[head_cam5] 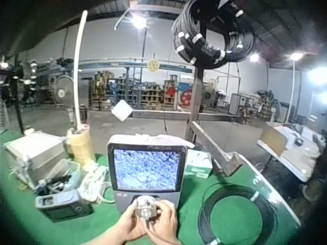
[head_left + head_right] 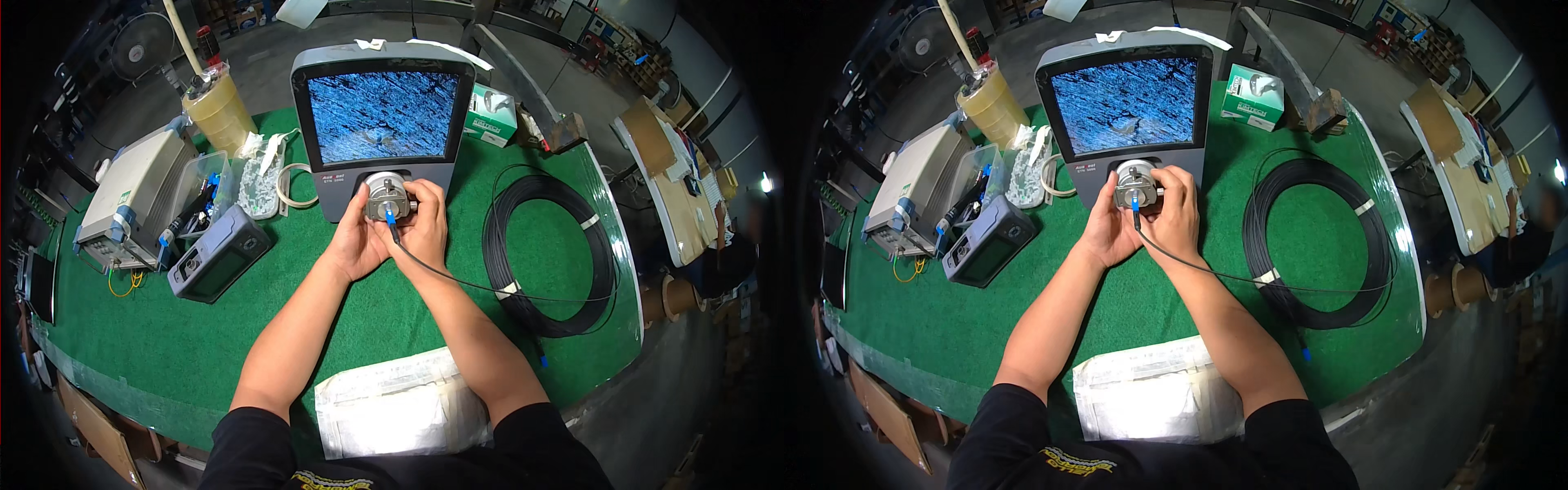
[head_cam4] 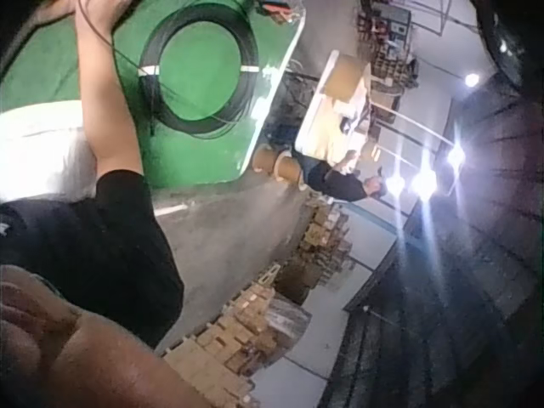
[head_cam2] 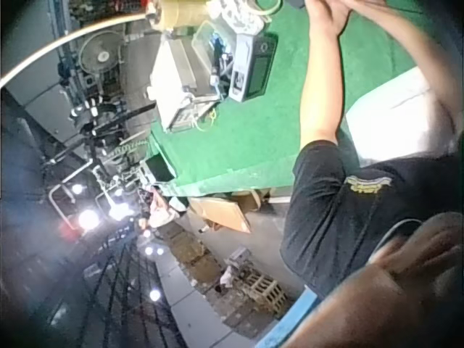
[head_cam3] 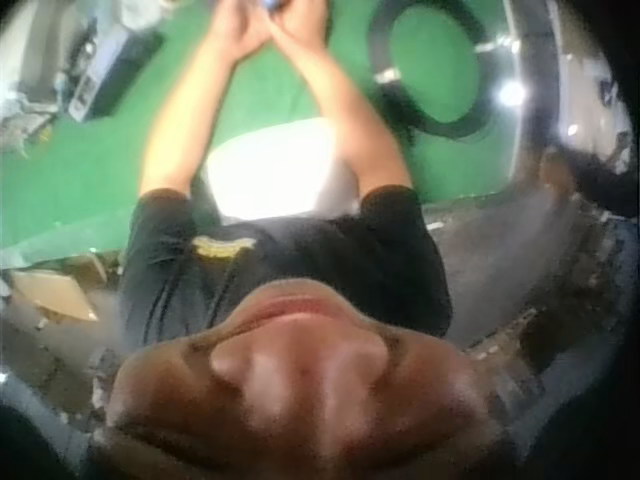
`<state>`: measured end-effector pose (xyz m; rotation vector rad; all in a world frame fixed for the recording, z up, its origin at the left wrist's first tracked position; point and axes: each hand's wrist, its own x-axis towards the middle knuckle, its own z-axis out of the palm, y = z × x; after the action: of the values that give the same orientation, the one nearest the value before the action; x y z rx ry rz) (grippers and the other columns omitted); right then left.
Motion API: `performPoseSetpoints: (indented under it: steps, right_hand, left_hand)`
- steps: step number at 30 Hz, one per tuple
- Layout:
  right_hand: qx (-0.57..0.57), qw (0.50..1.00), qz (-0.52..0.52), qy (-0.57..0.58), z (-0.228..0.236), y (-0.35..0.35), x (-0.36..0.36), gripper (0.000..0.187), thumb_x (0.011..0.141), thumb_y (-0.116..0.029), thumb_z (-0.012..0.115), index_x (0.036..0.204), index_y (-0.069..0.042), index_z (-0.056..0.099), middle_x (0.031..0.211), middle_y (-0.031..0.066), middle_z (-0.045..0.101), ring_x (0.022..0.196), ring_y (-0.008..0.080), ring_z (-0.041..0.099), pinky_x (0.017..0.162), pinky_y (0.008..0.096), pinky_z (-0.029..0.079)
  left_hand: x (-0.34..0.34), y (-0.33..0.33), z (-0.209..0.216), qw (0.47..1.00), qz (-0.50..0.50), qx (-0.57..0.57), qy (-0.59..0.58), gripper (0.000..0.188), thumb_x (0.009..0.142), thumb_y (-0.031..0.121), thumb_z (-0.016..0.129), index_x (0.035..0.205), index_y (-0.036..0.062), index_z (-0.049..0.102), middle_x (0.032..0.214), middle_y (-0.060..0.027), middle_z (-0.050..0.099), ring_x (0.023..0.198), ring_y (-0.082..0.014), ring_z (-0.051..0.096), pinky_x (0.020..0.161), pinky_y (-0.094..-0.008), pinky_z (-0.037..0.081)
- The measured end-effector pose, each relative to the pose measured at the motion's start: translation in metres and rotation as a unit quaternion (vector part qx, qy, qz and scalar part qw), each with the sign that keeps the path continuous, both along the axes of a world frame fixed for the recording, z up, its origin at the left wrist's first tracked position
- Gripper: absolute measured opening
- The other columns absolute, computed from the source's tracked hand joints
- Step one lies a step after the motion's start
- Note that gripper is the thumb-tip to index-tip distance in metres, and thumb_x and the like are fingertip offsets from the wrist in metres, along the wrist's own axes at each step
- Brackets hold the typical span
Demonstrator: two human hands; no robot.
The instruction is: Inspecting a fiber optic cable connector using a digital microscope.
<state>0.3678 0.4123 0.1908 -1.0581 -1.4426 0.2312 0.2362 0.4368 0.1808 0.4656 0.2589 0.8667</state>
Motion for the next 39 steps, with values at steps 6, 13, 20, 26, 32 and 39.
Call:
performPoseSetpoints:
  steps: [6,13,20,26,32,39]
  right_hand:
    - [-0.01,1.0,0.003,-0.021,-0.003,0.0,0.002,0.059,0.072,-0.003,0.082,0.126,-0.009,0.058,0.12,0.0162,0.056,0.109,0.0399,0.06,0.092,0.0472,0.051]
    - [0.019,0.999,0.001,-0.043,-0.002,0.004,0.005,0.062,0.072,0.001,0.079,0.129,-0.011,0.058,0.12,0.0159,0.056,0.108,0.0388,0.06,0.091,0.0465,0.051]
    - [0.026,0.995,0.007,-0.096,-0.003,0.004,0.012,0.066,0.075,-0.002,0.087,0.133,-0.006,0.057,0.126,0.0174,0.052,0.106,0.034,0.064,0.085,0.0389,0.056]
    - [-0.008,0.999,0.039,-0.016,-0.001,0.001,0.006,0.066,0.072,-0.009,0.086,0.131,-0.011,0.059,0.124,0.0151,0.056,0.11,0.0363,0.061,0.085,0.0442,0.055]
    - [0.007,0.998,0.051,-0.046,0.0,0.0,0.007,0.069,0.075,0.001,0.08,0.137,-0.005,0.052,0.139,0.0173,0.048,0.106,0.028,0.068,0.076,0.0322,0.063]
    - [0.045,0.995,0.008,-0.092,0.004,0.001,0.007,0.071,0.072,-0.005,0.082,0.136,-0.006,0.053,0.133,0.0193,0.054,0.119,0.0376,0.061,0.096,0.0439,0.055]
  left_hand:
    - [0.005,-0.002,0.003,0.999,0.035,-0.012,0.037,0.071,0.104,0.068,0.04,0.142,0.0094,0.054,0.132,-0.0134,0.065,0.121,-0.029,0.064,0.106,-0.0478,0.053]
    - [-0.001,0.0,0.004,1.0,0.008,0.012,0.015,0.07,0.105,0.066,0.04,0.143,0.009,0.053,0.133,-0.0136,0.065,0.121,-0.0284,0.064,0.107,-0.047,0.052]
    - [-0.002,0.003,-0.002,0.999,-0.033,0.02,-0.032,0.07,0.107,0.064,0.034,0.145,0.0084,0.052,0.135,-0.0153,0.065,0.122,-0.0298,0.064,0.11,-0.0477,0.05]
    - [-0.006,0.001,-0.002,0.996,-0.067,0.019,-0.062,0.07,0.104,0.061,0.039,0.142,0.0037,0.055,0.135,-0.0178,0.065,0.123,-0.0324,0.063,0.112,-0.0493,0.046]
    - [-0.003,0.001,-0.005,0.998,-0.035,-0.014,-0.043,0.072,0.1,0.06,0.044,0.135,-0.0007,0.06,0.128,-0.0206,0.067,0.118,-0.0327,0.064,0.111,-0.049,0.046]
    - [-0.004,0.005,-0.014,0.998,-0.035,-0.014,-0.045,0.07,0.1,0.063,0.045,0.126,0.0008,0.064,0.114,-0.0169,0.072,0.108,-0.0289,0.068,0.105,-0.0448,0.051]
